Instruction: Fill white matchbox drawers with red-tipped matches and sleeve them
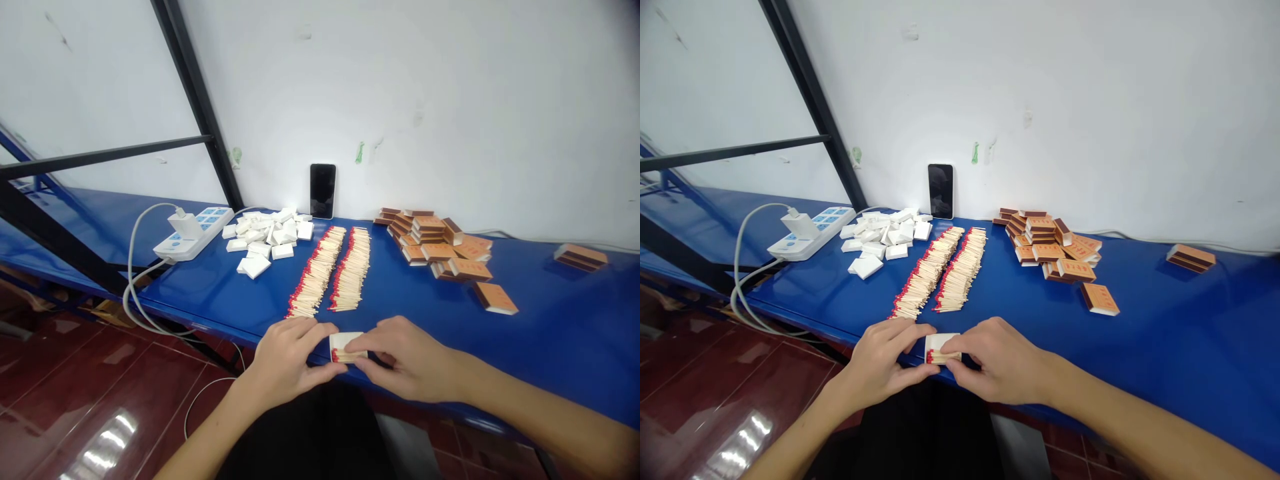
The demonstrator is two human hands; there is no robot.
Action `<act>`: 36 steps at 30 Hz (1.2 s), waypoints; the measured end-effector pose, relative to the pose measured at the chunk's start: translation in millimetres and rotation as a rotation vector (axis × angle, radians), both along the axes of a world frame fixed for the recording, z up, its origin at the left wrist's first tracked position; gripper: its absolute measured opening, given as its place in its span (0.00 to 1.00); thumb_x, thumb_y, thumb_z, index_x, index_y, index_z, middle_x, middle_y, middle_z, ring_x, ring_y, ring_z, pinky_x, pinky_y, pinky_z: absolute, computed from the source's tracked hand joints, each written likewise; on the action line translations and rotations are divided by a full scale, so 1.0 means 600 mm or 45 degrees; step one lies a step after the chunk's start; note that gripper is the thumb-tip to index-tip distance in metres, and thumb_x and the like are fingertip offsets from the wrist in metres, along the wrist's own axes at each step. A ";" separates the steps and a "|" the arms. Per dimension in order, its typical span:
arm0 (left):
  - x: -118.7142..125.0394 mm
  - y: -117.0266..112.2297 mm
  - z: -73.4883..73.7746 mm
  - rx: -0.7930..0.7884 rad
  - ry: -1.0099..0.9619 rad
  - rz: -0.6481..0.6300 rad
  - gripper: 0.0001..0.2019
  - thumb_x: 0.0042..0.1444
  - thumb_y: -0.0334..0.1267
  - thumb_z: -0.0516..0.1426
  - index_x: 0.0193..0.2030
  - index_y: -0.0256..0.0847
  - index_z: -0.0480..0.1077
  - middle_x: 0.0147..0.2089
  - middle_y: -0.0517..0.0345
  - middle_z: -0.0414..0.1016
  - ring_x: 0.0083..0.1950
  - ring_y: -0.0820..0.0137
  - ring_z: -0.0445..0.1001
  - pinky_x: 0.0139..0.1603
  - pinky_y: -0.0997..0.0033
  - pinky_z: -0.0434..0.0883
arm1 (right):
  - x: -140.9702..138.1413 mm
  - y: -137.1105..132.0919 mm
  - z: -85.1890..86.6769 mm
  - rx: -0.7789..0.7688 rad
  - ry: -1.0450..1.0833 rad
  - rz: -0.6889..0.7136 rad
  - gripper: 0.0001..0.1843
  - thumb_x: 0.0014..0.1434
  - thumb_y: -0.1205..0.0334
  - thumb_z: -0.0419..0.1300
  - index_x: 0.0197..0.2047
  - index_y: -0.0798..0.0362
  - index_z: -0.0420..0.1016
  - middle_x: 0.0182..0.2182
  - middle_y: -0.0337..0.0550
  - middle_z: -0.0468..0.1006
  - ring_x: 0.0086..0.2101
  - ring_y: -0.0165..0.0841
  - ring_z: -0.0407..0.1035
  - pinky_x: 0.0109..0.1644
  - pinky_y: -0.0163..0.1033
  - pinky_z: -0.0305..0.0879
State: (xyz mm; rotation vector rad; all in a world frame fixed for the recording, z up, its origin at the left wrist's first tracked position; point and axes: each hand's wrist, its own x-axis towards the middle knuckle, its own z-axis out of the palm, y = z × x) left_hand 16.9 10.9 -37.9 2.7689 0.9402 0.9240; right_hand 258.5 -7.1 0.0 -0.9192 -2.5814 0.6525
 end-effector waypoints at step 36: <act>0.002 -0.003 0.003 -0.016 -0.017 0.000 0.20 0.65 0.56 0.56 0.51 0.42 0.71 0.38 0.56 0.80 0.34 0.67 0.77 0.34 0.70 0.68 | 0.001 0.000 -0.004 0.037 0.155 0.005 0.11 0.63 0.68 0.56 0.42 0.52 0.79 0.19 0.31 0.68 0.21 0.26 0.59 0.30 0.33 0.53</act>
